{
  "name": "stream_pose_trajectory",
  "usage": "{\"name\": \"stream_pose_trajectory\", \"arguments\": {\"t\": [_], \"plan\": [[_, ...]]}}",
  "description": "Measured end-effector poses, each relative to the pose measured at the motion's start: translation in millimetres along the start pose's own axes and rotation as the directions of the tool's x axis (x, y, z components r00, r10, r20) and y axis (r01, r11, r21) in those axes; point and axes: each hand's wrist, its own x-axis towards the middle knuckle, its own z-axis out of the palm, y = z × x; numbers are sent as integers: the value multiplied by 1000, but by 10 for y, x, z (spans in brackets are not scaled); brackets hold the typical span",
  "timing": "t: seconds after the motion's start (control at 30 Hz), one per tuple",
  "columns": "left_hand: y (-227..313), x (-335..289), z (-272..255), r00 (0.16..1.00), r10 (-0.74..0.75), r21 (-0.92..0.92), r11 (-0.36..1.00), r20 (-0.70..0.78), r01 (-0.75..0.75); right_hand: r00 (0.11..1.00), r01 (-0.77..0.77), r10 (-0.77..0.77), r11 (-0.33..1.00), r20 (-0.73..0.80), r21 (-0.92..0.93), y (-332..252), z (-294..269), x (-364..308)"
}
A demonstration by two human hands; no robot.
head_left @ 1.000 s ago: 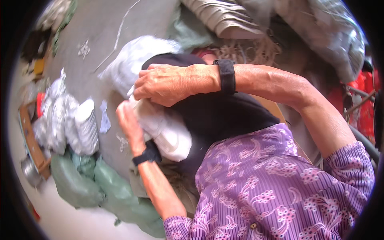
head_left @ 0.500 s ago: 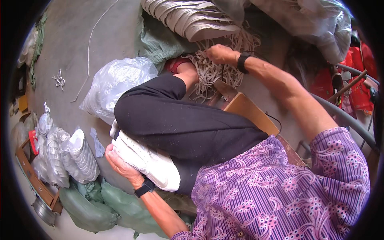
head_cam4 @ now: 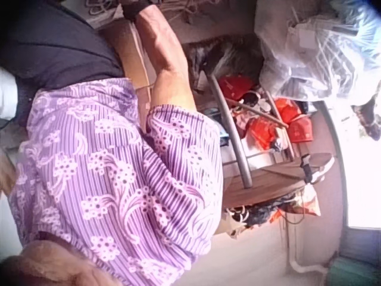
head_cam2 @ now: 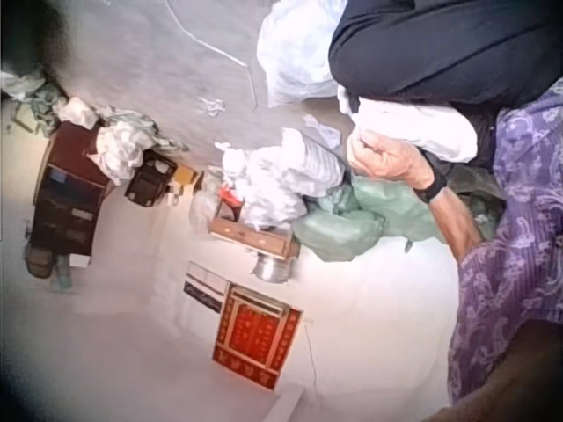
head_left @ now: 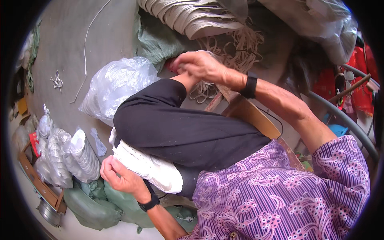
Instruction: The recorder laces a white sneaker while sitting down, surrounded by bags of shoe components.
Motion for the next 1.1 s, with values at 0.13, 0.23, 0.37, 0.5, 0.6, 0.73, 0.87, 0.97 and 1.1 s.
{"name": "stream_pose_trajectory", "arguments": {"t": [0.13, 0.23, 0.37, 0.5, 0.6, 0.73, 0.87, 0.97, 1.1], "plan": [[764, 163, -160, 864, -189, -370, 846, 466, 385, 880, 456, -464, 885, 98, 92, -995, 308, -249], [799, 59, -67, 490, -91, -468, 191, 867, 863, 767, 498, -578, 810, 277, 311, -1432, 512, -552], [935, 17, -90, 321, -79, -316, 73, 944, 946, 688, 594, -543, 802, 482, 55, -1513, 683, -839], [871, -84, -87, 627, 74, -587, -282, 776, 759, 645, 621, -572, 779, 508, 89, -1501, 680, -1002], [798, 19, -269, 777, 73, -692, -410, 625, 594, 665, 516, -525, 837, 532, 180, -1563, 687, -1154], [590, -1, -369, 859, 54, -768, -423, 508, 481, 614, 470, -509, 850, 603, 239, -1568, 640, -1245], [518, -243, -301, 812, 37, -790, -207, 582, 576, 679, 549, -508, 830, 530, 92, -1385, 592, -1042], [515, -368, -224, 811, -24, -803, -167, 584, 573, 885, 404, -375, 913, 275, -57, -1460, 577, -770], [604, -373, -204, 813, -65, -813, 33, 579, 581, 783, 618, -569, 760, 253, -202, -1289, 754, -425]]}}
